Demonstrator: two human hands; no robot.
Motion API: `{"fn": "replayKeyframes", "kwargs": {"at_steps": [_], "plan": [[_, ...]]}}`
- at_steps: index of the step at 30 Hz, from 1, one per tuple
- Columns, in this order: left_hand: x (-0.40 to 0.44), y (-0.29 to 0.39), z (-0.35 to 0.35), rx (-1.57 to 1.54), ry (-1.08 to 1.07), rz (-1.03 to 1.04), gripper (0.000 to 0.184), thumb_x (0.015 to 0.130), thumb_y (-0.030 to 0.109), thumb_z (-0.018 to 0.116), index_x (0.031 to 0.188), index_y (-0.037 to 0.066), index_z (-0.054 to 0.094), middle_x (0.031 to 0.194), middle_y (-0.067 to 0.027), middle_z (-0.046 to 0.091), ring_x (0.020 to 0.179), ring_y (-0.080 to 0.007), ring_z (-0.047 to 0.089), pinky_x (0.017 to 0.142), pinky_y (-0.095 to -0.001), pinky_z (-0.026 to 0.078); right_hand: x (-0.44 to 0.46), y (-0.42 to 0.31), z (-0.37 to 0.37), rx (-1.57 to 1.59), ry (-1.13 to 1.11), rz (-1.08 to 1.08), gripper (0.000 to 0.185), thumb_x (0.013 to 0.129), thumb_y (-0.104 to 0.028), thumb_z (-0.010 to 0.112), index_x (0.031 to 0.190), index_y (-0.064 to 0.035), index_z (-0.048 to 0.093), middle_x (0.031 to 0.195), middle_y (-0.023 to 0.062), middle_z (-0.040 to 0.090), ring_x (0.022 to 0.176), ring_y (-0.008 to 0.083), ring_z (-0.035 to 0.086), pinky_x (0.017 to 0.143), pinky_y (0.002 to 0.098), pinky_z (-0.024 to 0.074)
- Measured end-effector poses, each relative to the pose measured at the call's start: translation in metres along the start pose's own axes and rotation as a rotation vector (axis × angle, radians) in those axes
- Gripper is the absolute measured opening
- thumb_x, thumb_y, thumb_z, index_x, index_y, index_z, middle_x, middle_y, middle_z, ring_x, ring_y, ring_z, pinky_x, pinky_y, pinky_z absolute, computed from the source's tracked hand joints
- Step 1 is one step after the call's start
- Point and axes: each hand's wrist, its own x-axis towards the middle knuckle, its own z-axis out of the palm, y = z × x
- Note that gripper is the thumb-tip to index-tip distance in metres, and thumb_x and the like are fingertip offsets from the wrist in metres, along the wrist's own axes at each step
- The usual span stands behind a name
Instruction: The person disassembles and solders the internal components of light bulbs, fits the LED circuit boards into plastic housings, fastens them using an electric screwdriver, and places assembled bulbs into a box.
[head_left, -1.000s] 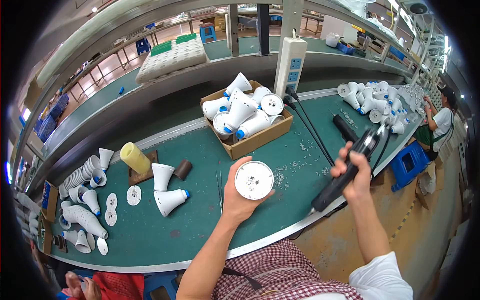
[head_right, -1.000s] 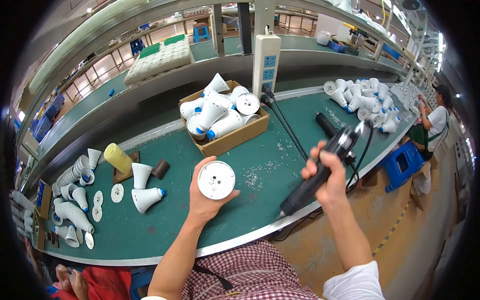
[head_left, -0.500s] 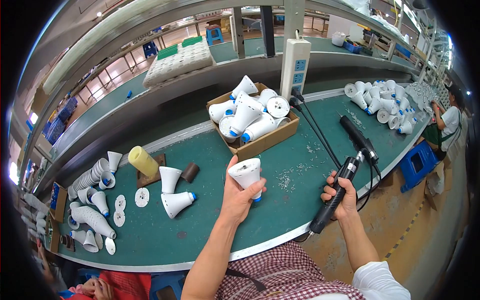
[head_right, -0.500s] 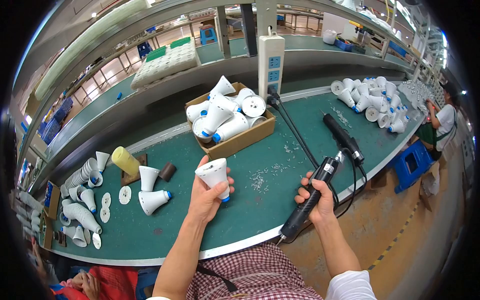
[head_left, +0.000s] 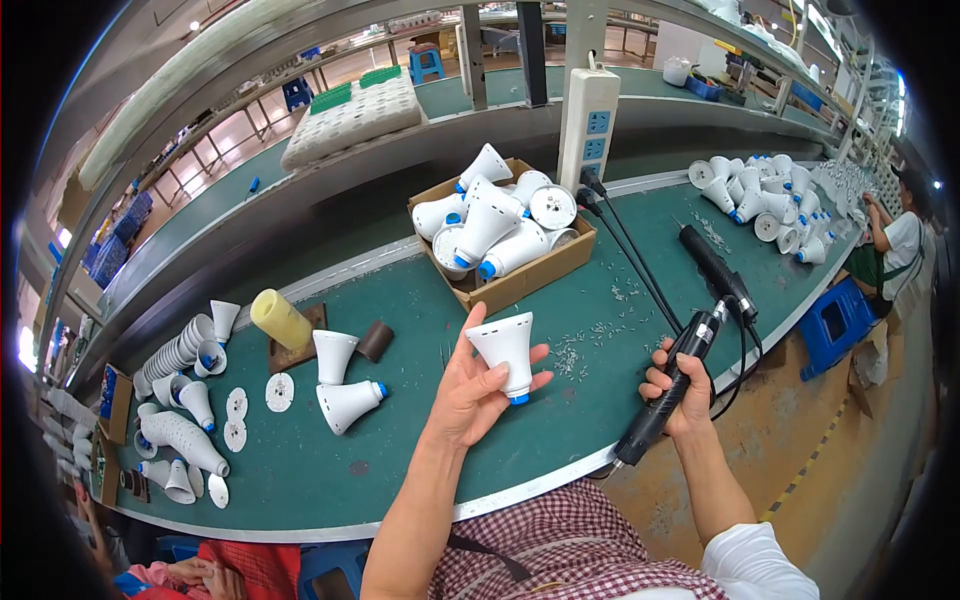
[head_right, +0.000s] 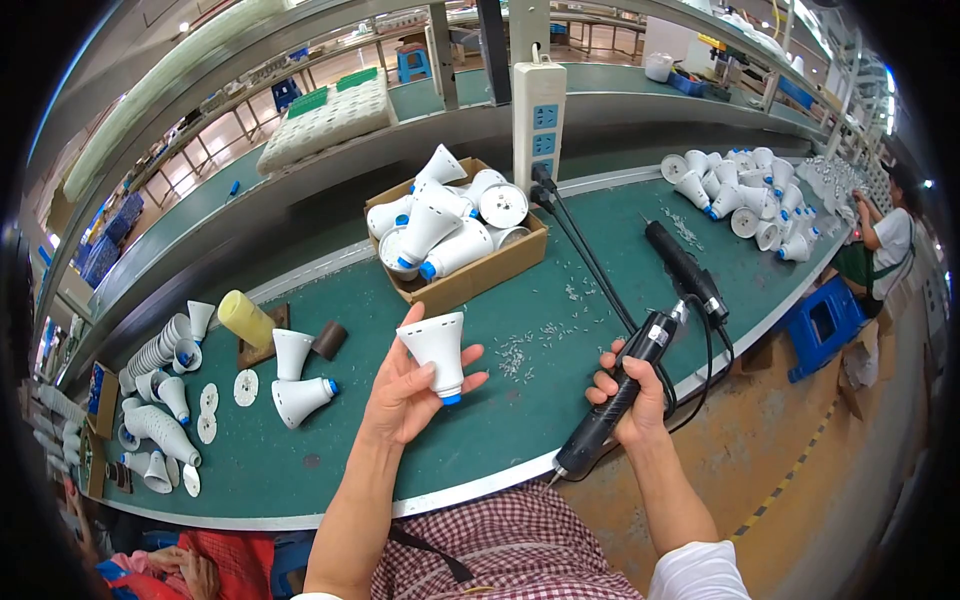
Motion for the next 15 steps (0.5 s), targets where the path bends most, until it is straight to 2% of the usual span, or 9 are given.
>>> {"fn": "replayKeyframes", "kwargs": {"at_steps": [2,6,8,11,15], "plan": [[0.0000,0.0020,-0.0008,-0.102,-0.080,-0.052,0.084,0.075,-0.001,0.061,0.139,0.018,0.009,0.123,-0.0185,0.038,0.112,-0.0398,0.045,0.090,-0.0587,0.040,-0.0001,0.0001,-0.0003,0.005,0.003,0.000,0.022,0.075,-0.010,0.058,0.096,-0.0097,0.052,0.080,0.0052,0.054,0.056,0.0141,0.047,0.052,0.0303,0.0425],[-0.0003,0.0016,-0.0007,-0.102,-0.089,-0.077,0.083,0.074,-0.002,0.062,0.138,0.017,0.012,0.124,-0.0183,0.039,0.111,-0.0384,0.046,0.089,-0.0561,0.042,-0.0001,0.0002,-0.0012,-0.001,-0.006,0.002,0.022,0.075,-0.010,0.057,0.097,-0.0096,0.051,0.081,0.0055,0.054,0.056,0.0140,0.047,0.052,0.0305,0.0427],[0.0011,-0.0006,-0.0048,0.053,-0.034,-0.011,0.081,0.074,-0.003,0.062,0.137,0.016,0.016,0.123,-0.0177,0.040,0.109,-0.0367,0.048,0.087,-0.0526,0.045,0.0001,0.0003,-0.0017,-0.005,-0.006,-0.002,0.022,0.075,-0.010,0.057,0.097,-0.0095,0.051,0.081,0.0056,0.054,0.056,0.0140,0.047,0.052,0.0306,0.0427],[0.0009,-0.0007,-0.0043,0.116,0.009,0.028,0.077,0.073,-0.004,0.062,0.135,0.015,0.020,0.122,-0.0171,0.042,0.107,-0.0348,0.050,0.086,-0.0497,0.047,0.0004,0.0004,-0.0017,-0.010,-0.017,-0.001,0.022,0.076,-0.010,0.057,0.097,-0.0094,0.051,0.081,0.0058,0.055,0.056,0.0140,0.047,0.052,0.0308,0.0428],[0.0027,-0.0015,-0.0038,0.062,0.009,0.062,0.075,0.073,-0.004,0.062,0.134,0.015,0.022,0.122,-0.0169,0.042,0.106,-0.0342,0.051,0.086,-0.0496,0.047,0.0004,0.0003,-0.0010,-0.001,-0.020,0.005,0.022,0.076,-0.010,0.057,0.097,-0.0094,0.052,0.081,0.0059,0.055,0.057,0.0141,0.048,0.053,0.0310,0.0429]]}}
